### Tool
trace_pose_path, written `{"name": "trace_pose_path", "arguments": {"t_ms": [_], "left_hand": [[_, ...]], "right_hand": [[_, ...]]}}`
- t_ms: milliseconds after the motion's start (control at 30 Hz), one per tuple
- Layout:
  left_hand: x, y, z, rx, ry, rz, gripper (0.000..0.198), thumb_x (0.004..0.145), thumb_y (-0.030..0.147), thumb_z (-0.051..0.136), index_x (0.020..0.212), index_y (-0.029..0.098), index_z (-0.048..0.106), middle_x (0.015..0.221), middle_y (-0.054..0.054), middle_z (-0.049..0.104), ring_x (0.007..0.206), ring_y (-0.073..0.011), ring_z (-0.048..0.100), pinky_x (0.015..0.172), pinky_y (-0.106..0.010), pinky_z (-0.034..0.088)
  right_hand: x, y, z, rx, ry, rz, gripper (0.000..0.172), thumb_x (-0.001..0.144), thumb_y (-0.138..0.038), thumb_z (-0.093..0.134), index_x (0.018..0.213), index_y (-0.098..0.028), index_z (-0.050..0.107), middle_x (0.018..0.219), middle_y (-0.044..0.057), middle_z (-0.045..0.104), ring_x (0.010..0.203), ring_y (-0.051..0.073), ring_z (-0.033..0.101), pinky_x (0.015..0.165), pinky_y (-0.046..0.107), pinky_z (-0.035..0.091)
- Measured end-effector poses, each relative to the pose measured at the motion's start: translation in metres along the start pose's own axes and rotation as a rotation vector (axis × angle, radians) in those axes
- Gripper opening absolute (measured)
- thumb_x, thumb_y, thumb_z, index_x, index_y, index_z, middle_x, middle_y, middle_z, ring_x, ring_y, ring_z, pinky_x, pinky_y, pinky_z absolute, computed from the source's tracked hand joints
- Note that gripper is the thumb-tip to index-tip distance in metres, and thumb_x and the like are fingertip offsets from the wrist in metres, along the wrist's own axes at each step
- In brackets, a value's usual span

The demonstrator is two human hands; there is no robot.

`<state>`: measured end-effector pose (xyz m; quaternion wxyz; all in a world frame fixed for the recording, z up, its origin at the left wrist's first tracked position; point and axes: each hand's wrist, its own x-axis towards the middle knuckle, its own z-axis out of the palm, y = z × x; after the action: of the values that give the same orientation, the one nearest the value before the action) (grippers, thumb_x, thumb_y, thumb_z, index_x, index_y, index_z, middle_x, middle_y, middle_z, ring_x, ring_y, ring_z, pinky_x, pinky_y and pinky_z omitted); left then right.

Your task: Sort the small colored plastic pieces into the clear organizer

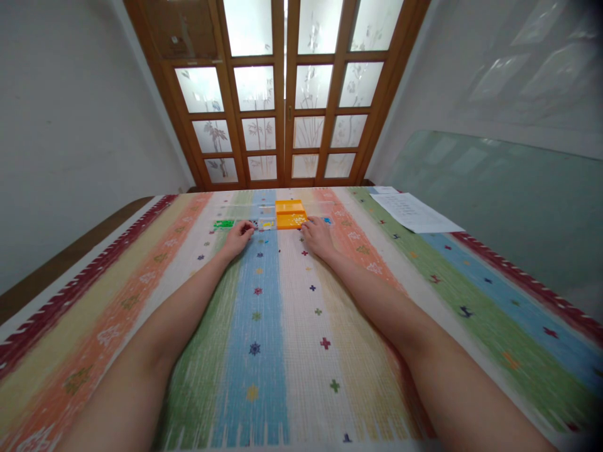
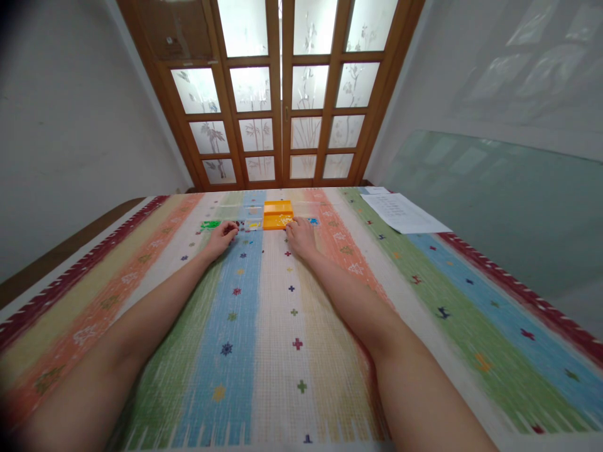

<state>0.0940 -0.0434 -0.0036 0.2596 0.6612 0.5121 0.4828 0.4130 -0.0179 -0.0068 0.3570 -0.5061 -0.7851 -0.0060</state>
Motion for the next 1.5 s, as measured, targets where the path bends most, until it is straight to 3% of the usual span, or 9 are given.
{"name": "trace_pose_path", "arguments": {"t_ms": [333, 467, 667, 900, 1100, 1333, 1500], "left_hand": [[0.005, -0.007, -0.006, -0.155, 0.164, -0.186, 0.027, 0.083, 0.034, 0.068, 0.102, 0.016, 0.075, 0.101, -0.008, 0.076, 0.074, -0.0161, 0.063, 0.071, -0.029, 0.052], [0.006, -0.006, -0.008, -0.271, 0.157, -0.236, 0.038, 0.083, 0.030, 0.066, 0.117, 0.015, 0.076, 0.116, -0.011, 0.077, 0.076, -0.0145, 0.065, 0.071, -0.028, 0.054], [0.004, -0.002, -0.011, -0.389, 0.116, -0.311, 0.057, 0.085, 0.027, 0.066, 0.141, 0.017, 0.064, 0.142, -0.013, 0.065, 0.061, -0.0065, 0.059, 0.066, -0.025, 0.055], [0.006, -0.006, -0.012, -0.315, 0.116, -0.305, 0.053, 0.091, 0.037, 0.065, 0.141, 0.018, 0.063, 0.138, -0.013, 0.068, 0.060, -0.0064, 0.059, 0.073, -0.027, 0.057], [0.005, -0.009, -0.010, -0.341, 0.110, -0.291, 0.056, 0.087, 0.033, 0.066, 0.140, 0.015, 0.064, 0.138, -0.014, 0.068, 0.059, -0.0066, 0.057, 0.067, -0.025, 0.054], [0.005, -0.005, -0.005, -0.340, 0.125, -0.289, 0.051, 0.084, 0.032, 0.069, 0.132, 0.015, 0.069, 0.133, -0.013, 0.070, 0.060, -0.0072, 0.057, 0.064, -0.024, 0.050], [0.004, -0.004, -0.003, -0.323, 0.125, -0.280, 0.048, 0.084, 0.029, 0.067, 0.130, 0.015, 0.070, 0.132, -0.013, 0.071, 0.060, -0.0071, 0.056, 0.064, -0.023, 0.050]], "right_hand": [[0.000, 0.002, 0.002, 0.017, -0.004, -0.035, 0.034, 0.102, -0.030, 0.047, 0.109, -0.019, 0.078, 0.131, 0.015, 0.066, 0.122, 0.030, 0.058, 0.110, 0.049, 0.045], [0.000, 0.003, 0.003, 0.020, -0.003, -0.043, 0.034, 0.102, -0.030, 0.047, 0.110, -0.020, 0.079, 0.130, 0.014, 0.066, 0.123, 0.029, 0.057, 0.111, 0.049, 0.045], [-0.001, 0.002, 0.003, 0.034, 0.001, -0.039, 0.034, 0.102, -0.030, 0.048, 0.112, -0.019, 0.078, 0.132, 0.015, 0.066, 0.124, 0.029, 0.057, 0.111, 0.048, 0.045], [-0.001, -0.004, -0.001, 0.037, -0.043, -0.060, 0.032, 0.102, -0.028, 0.049, 0.111, -0.019, 0.078, 0.136, 0.015, 0.064, 0.127, 0.030, 0.056, 0.112, 0.050, 0.044], [-0.008, -0.035, 0.001, 0.184, -0.227, -0.239, 0.032, 0.106, -0.031, 0.048, 0.119, -0.021, 0.075, 0.125, 0.011, 0.072, 0.119, 0.024, 0.063, 0.109, 0.044, 0.047], [-0.013, -0.059, 0.021, 0.217, -0.396, -0.497, 0.040, 0.107, -0.036, 0.049, 0.139, -0.021, 0.066, 0.157, 0.013, 0.051, 0.145, 0.027, 0.047, 0.121, 0.048, 0.037], [-0.007, -0.055, 0.031, 0.174, -0.498, -0.544, 0.046, 0.109, -0.038, 0.042, 0.149, -0.021, 0.058, 0.158, 0.012, 0.050, 0.148, 0.027, 0.044, 0.124, 0.049, 0.033]]}}
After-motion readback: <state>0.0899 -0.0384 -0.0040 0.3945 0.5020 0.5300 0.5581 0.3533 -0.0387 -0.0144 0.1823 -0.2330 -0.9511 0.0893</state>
